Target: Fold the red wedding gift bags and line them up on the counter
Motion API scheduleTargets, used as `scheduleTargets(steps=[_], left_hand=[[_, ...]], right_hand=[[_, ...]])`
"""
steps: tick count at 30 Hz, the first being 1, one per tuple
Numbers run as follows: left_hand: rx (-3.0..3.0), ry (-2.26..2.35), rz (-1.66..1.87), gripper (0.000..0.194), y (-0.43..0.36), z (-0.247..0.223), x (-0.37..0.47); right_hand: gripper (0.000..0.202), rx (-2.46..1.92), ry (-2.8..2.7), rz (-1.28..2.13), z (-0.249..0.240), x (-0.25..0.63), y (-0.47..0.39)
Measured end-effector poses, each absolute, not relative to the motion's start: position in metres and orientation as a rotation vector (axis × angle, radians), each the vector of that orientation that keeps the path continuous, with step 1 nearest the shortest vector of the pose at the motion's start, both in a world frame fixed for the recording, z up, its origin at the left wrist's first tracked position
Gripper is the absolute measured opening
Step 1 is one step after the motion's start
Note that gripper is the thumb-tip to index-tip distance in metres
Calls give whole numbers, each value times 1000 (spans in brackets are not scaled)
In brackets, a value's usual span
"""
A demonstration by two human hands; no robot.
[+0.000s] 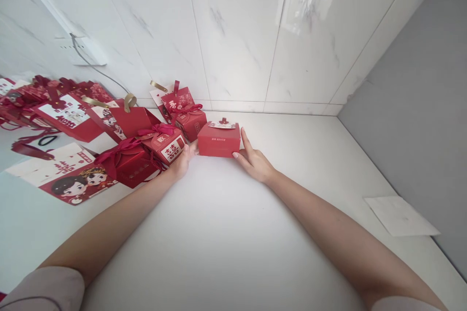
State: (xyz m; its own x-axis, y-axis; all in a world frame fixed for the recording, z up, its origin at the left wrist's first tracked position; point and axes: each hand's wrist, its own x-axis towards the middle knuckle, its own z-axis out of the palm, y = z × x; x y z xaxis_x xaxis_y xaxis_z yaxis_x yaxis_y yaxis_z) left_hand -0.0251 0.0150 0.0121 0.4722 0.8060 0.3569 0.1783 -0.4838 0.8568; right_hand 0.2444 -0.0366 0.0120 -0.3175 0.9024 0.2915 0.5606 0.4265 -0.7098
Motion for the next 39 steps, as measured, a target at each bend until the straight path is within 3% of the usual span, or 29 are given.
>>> scheduleTargets(steps=[3,9,19,30,33,36,39], left_hand=[[1982,741,846,74,11,18,-27],[1972,732,866,57,5,25,-25],[1961,771,861,55,5,24,-25],[1929,864,879,57,6,21,-26],[1813,873,896,67,13,14,-26],[1657,881,931,85,20,11,-28],[1669,963,976,78,21,13,-28]], right_hand=[[82,-1246,-1946,659,12,243,-37],[82,-1222,-1929,683,12,243,-37],[86,-1161,-1920,675,10,243,-36],[88,-1152,-1932,663,11,244,-36],[86,-1156,-1948,635,10,245,-36],[78,-1138,-1968,537,8,245,-36],[62,-1063,-1983,335,7,245,-35]])
